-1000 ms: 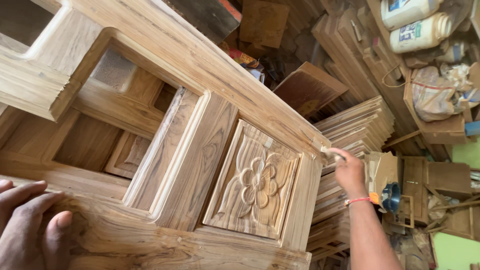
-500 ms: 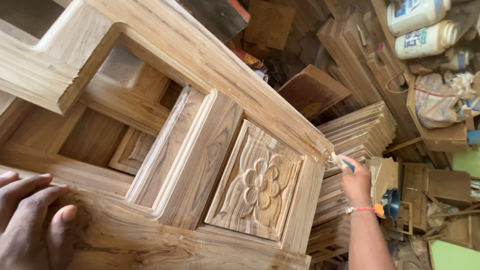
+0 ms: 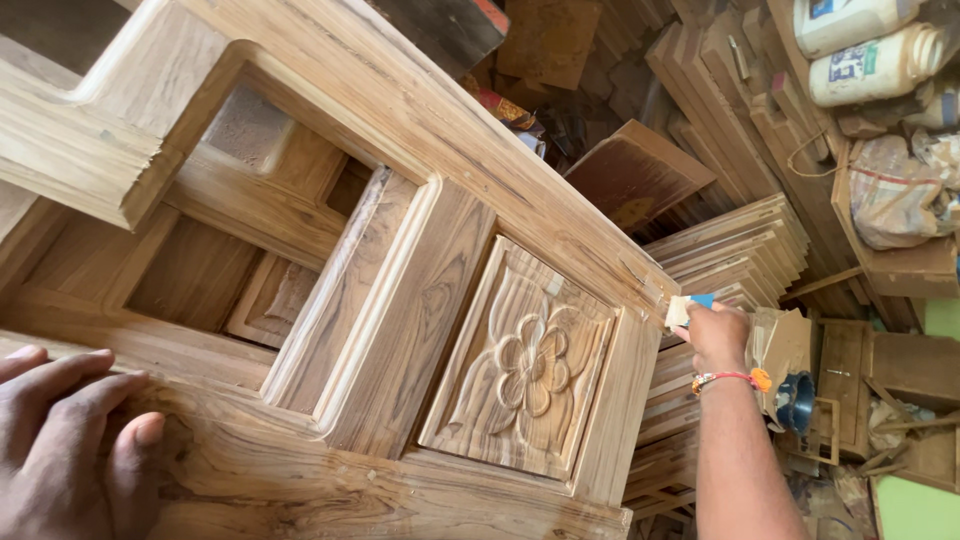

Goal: The person sands the surfaces and edges of a carved wooden door panel using a small piece of sandpaper held by hand.

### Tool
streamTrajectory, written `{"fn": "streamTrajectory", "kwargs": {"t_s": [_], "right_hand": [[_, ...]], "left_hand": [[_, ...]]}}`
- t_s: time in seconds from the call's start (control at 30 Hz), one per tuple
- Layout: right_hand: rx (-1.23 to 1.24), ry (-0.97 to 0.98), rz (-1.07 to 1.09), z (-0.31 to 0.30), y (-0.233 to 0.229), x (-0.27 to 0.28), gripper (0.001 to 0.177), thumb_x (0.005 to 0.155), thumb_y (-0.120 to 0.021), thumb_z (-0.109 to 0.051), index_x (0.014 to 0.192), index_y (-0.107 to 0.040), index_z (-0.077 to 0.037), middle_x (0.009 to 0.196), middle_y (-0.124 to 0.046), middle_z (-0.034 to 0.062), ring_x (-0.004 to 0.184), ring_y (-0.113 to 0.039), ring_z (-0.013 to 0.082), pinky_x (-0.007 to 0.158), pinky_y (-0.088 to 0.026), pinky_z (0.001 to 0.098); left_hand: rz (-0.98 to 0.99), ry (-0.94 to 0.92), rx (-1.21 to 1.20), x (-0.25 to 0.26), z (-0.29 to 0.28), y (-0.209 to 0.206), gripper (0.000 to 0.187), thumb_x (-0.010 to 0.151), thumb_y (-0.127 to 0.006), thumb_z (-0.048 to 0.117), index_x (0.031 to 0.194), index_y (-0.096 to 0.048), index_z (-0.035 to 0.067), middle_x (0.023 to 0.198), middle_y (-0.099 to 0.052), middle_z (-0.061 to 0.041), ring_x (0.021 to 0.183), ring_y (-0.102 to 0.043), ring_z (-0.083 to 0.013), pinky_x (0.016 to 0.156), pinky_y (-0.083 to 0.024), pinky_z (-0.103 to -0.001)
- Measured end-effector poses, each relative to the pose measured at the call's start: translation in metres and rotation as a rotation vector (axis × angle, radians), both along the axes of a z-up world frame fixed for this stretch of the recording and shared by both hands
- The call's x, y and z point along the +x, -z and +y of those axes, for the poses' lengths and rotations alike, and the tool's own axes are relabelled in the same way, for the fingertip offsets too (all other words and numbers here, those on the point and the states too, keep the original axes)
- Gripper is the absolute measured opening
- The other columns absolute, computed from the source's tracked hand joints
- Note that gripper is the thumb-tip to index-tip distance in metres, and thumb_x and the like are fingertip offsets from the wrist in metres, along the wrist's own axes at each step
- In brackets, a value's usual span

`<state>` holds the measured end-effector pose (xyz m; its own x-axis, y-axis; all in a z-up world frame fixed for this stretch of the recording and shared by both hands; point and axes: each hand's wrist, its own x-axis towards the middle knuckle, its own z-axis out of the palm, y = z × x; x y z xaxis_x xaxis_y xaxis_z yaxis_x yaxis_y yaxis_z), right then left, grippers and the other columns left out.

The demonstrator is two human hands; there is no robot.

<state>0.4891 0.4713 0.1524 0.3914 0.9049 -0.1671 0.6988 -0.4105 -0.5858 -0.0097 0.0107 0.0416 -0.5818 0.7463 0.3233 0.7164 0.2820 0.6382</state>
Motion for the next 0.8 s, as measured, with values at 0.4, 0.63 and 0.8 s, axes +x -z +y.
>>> {"fn": "streamTrajectory", "kwargs": {"t_s": [0.4,0.63,0.8], "right_hand": [[0.019,-0.139,0.008,-0.012,-0.003,-0.125,0.024,0.091,-0.062,0.003,0.112,-0.072,0.007,0.107,-0.074,0.0166,0.092,-0.075,0.0243,0.074,-0.063,0.0313],[-0.025,-0.347,0.304,-0.01,-0.024,-0.132,0.023,0.098,-0.059,-0.002,0.117,-0.067,0.008,0.113,-0.072,0.0162,0.104,-0.073,0.0257,0.087,-0.062,0.0355],[0.063,-0.214,0.032,0.002,-0.041,-0.065,0.026,0.097,-0.059,-0.001,0.121,-0.068,0.0,0.118,-0.071,0.0131,0.106,-0.072,0.0225,0.091,-0.061,0.0311]], "left_hand": [[0.024,0.03,0.005,-0.008,0.01,-0.017,0.024,0.107,-0.069,0.028,0.118,-0.07,0.006,0.122,-0.062,-0.013,0.122,-0.055,-0.0329,0.115,-0.043,-0.041],[0.059,0.034,0.006,-0.01,0.009,-0.023,0.023,0.109,-0.069,0.027,0.119,-0.07,0.007,0.121,-0.063,-0.011,0.123,-0.056,-0.032,0.114,-0.044,-0.039],[0.054,0.032,0.009,-0.01,0.011,-0.025,0.022,0.107,-0.069,0.026,0.118,-0.07,0.007,0.121,-0.063,-0.011,0.122,-0.056,-0.0322,0.114,-0.044,-0.039]]}}
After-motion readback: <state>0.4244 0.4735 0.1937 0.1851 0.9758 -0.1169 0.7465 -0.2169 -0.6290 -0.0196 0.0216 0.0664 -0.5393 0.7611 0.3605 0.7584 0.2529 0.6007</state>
